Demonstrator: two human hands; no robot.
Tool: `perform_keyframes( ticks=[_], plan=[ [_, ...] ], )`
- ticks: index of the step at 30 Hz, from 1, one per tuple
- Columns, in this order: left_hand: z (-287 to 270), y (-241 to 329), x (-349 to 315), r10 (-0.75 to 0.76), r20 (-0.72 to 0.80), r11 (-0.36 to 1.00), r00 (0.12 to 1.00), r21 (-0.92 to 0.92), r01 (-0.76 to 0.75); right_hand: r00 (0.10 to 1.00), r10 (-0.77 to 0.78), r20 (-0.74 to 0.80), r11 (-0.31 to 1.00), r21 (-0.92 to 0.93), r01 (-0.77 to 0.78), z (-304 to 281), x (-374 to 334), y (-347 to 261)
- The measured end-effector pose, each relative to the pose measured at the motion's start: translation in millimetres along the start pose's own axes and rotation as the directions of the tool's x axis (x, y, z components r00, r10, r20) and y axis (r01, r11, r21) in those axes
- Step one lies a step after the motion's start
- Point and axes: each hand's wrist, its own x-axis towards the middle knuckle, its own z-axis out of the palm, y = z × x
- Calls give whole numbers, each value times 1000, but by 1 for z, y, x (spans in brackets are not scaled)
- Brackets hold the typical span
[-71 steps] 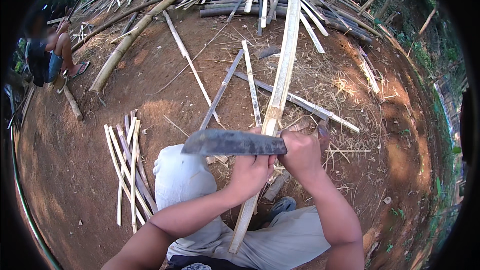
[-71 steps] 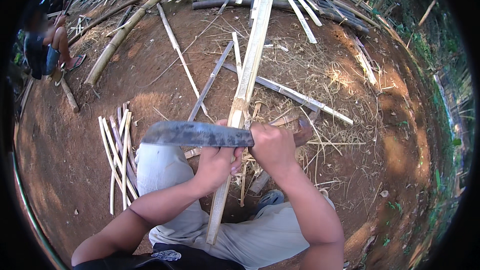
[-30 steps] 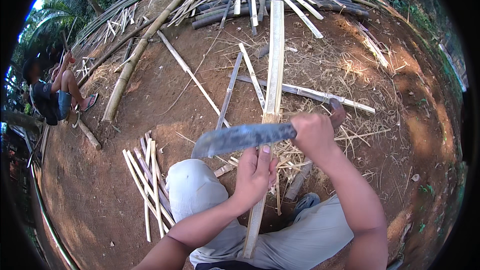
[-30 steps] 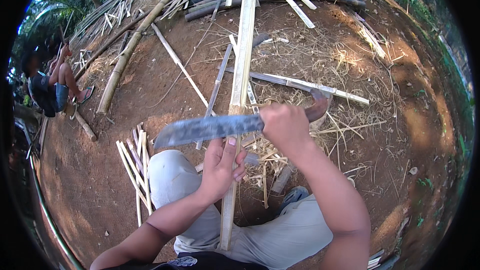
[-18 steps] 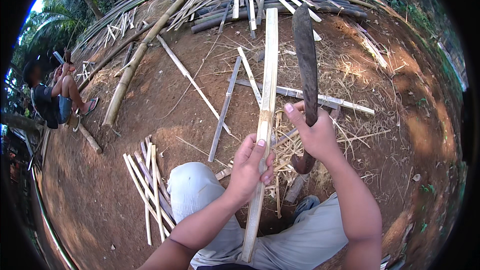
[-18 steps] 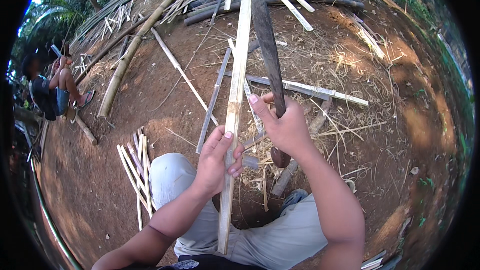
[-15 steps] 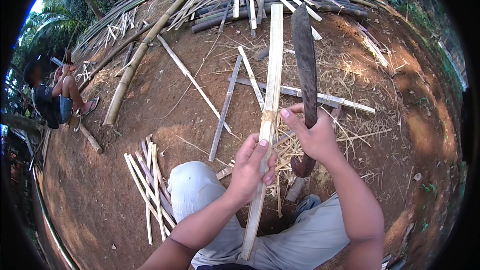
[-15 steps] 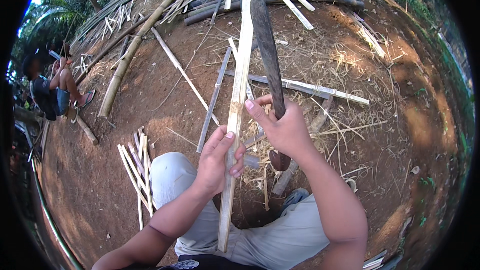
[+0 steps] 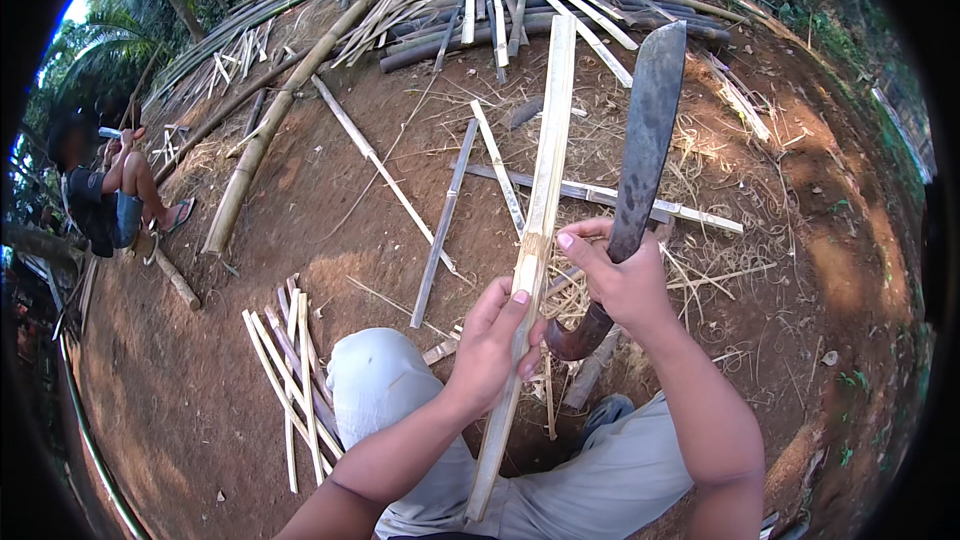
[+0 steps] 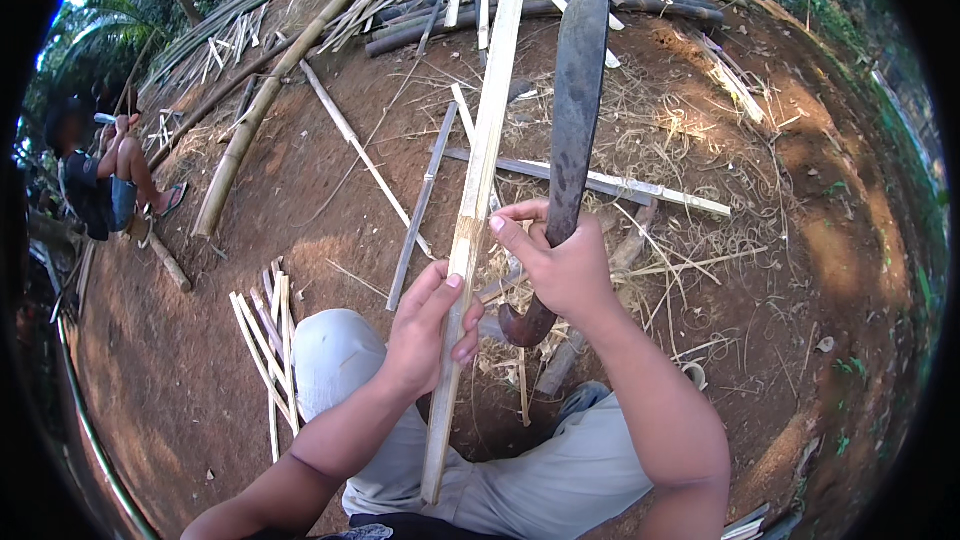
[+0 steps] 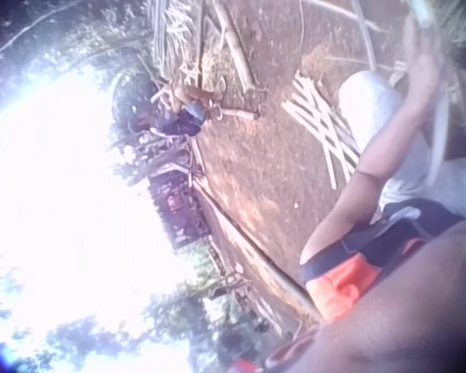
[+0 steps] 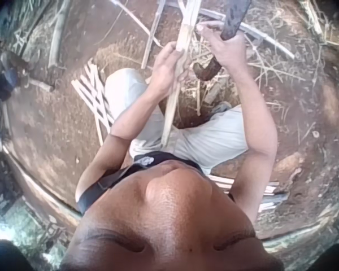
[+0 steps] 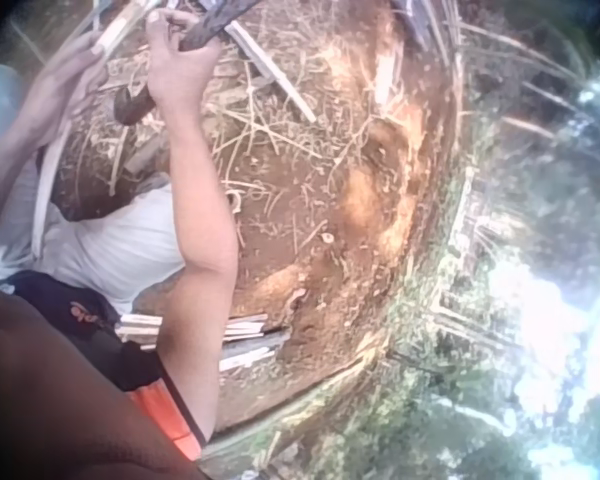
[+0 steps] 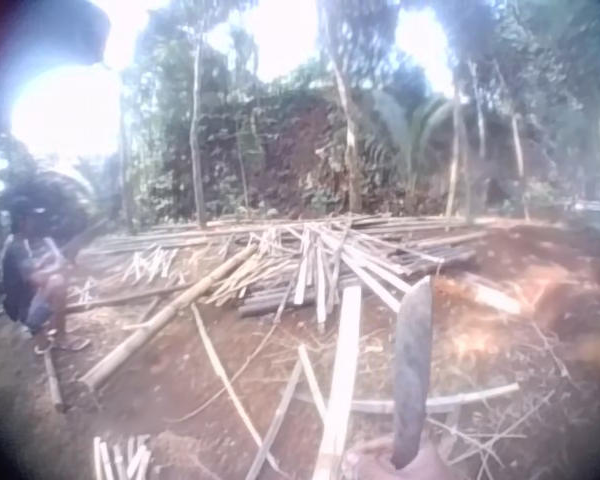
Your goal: The person sits on the ground and uses a large machete to split long bamboo poles into thin strips. They repeatedly strike the bamboo against a wooden block to drive the blade through the material, then pull the blade out and reposition the bamboo to continue splitting it into smaller sections.
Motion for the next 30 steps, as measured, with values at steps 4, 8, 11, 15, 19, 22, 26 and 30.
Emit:
perform_keyframes(
  ticks=[4, 8, 11, 15, 19, 22, 26, 30],
  plan=[
    [-1, 0, 0, -61, 14, 998, 998, 9, 61, 986, -115, -119, 986, -134, 99, -1, 3, -1],
    [3, -3, -4, -112, 42, 993, 993, -16, 113, 916, -156, -370, 971, -225, 75, -29, 34, -4],
    [3, -4, -2, -108, 69, 994, 992, -11, 109, 928, -74, -366, 997, -27, 69, -44, 41, -3],
    [-1, -9, -2, -145, 59, 989, 988, -16, 146, 969, 112, -221, 973, 223, -62, -29, 26, -15],
    [5, -10, -1, -190, 99, 982, 977, 33, 188, 971, 135, -199, 966, 245, -84, -28, 28, -10],
    [5, -12, 0, -180, 84, 984, 980, 15, 179, 967, 113, -228, 968, 243, -56, -32, 31, -2],
    [0, -11, 1, -167, 62, 986, 984, 6, 167, 955, 102, -278, 981, 189, -50, -37, 32, -1],
    [2, -11, 3, -160, 90, 986, 983, -32, 163, 943, 20, -332, 999, 34, -10, -46, 38, 10]
  ],
)
